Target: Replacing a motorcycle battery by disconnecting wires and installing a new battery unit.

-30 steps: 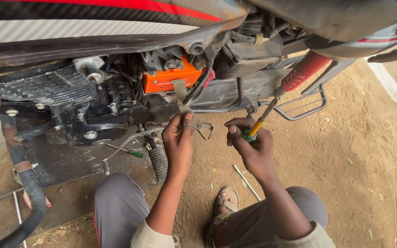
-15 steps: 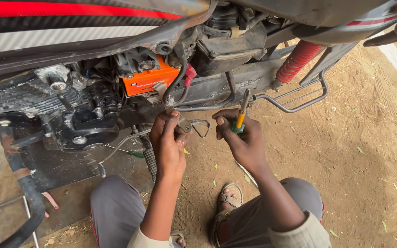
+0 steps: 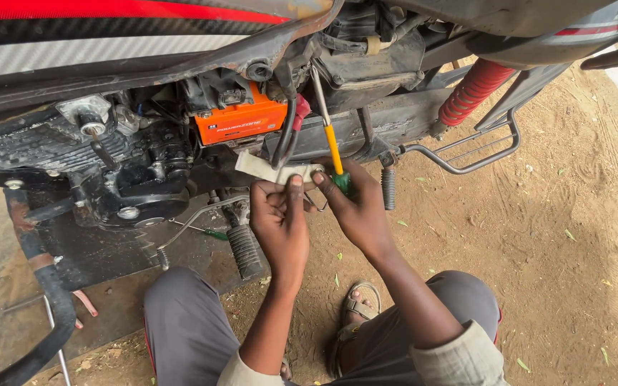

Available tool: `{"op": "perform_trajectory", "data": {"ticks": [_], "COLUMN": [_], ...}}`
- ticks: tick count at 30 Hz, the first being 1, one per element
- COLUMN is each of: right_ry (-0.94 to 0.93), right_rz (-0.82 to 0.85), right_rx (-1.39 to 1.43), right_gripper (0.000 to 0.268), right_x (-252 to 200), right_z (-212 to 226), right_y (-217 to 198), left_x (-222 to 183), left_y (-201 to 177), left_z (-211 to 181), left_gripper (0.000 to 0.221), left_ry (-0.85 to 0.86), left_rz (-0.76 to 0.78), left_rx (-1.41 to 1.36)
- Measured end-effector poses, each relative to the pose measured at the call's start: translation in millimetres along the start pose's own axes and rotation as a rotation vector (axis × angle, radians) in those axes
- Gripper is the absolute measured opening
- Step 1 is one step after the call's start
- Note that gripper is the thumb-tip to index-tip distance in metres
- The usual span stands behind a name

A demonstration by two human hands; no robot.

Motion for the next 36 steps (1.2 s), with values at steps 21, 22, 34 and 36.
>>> {"op": "perform_trajectory", "data": {"ticks": [21,22,34,36], "right_ry": [-0.106,-0.087,-0.366,-0.364], "right_rz": [0.135,0.154,0.241,0.222], "right_rx": [0.221,0.129,0.208,0.219], "right_gripper": [0.025,0.03,0.034,0.034], "right_x": [-11,-8,12,14], "right_z": [0,3,6,9], "right_y": [11,10,6,4], "left_x": [43,45,54,53], "left_y": [-44,-48,-59,-59], "left_z": [-44,-40,-32,-31], "left_gripper": [0.06,0.061,0.071,0.069], "left_ry": [0.742,0.75,0.815,0.816], "left_rz": [0.25,0.225,0.133,0.123], "left_rx": [1.068,1.087,1.076,1.05]}}
Point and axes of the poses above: each hand's wrist, its own x-axis towards the middle knuckle, its own y-axis out of the palm, z = x × y, the point moved 3 cm from there along x, towards the middle knuckle
